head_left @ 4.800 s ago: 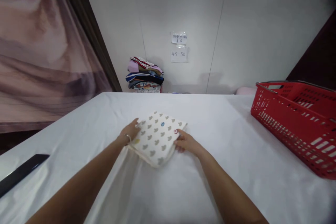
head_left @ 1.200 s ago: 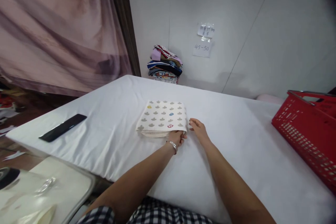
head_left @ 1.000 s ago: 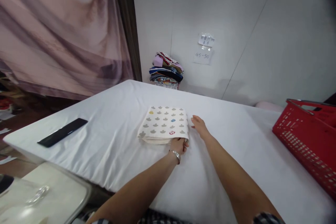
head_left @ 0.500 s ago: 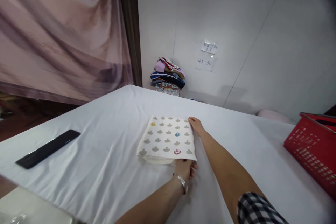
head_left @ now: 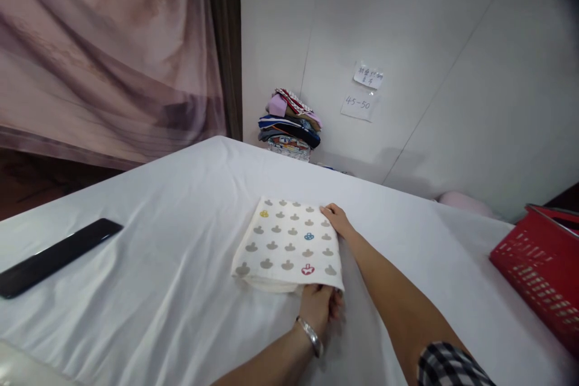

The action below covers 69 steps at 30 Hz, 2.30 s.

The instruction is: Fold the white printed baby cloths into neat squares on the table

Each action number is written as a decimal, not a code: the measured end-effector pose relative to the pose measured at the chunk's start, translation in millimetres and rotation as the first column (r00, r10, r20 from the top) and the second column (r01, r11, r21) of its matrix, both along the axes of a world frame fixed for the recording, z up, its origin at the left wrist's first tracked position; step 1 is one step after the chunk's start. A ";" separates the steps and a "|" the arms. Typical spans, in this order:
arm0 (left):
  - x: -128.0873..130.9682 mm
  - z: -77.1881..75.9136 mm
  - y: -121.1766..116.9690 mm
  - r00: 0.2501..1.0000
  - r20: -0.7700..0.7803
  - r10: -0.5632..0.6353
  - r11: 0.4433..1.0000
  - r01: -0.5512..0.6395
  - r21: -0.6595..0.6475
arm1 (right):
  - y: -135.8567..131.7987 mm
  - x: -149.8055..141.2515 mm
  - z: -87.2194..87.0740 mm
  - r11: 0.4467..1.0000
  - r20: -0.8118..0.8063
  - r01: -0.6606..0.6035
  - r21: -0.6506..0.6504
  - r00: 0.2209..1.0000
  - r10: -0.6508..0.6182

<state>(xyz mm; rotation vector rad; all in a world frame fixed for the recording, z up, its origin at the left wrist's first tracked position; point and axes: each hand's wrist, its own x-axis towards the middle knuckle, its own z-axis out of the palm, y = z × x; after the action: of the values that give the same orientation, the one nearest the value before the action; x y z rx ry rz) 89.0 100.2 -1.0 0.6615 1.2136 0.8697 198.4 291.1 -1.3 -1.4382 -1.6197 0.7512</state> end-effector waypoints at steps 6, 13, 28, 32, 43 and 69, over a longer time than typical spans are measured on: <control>-5.8 4.9 -5.3 0.999 -0.015 -0.031 0.998 0.032 0.055 | 8.7 -4.7 0.1 0.999 0.009 0.047 0.016 0.999 -0.047; -10.7 5.4 -17.3 1.000 0.007 -0.016 0.992 0.015 0.125 | 17.7 -1.0 -0.1 0.999 0.020 0.050 0.013 0.999 -0.050; -9.7 10.0 -33.8 0.985 -0.095 -0.141 0.965 0.158 0.209 | 6.8 5.2 0.1 0.999 0.135 0.049 -0.019 0.990 -0.046; -10.2 5.7 -35.3 0.969 -0.161 -0.188 0.948 0.222 0.227 | 3.1 6.5 2.8 0.999 0.209 0.045 -0.024 0.977 -0.039; -16.9 -3.8 -32.0 0.666 -0.734 -0.136 0.673 0.605 0.424 | -6.2 4.3 2.6 0.987 0.263 0.161 0.012 0.952 -0.158; -10.9 -1.9 -52.9 0.910 -0.282 -0.305 0.758 0.411 0.506 | -207.3 -13.1 5.2 0.926 -0.619 0.024 -0.377 0.737 -0.272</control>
<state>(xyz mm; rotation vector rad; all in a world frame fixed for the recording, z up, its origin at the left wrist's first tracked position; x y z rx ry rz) 78.1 47.4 -2.9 1.4345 0.9329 0.8436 185.3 83.8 3.9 -1.2936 -0.8246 1.3246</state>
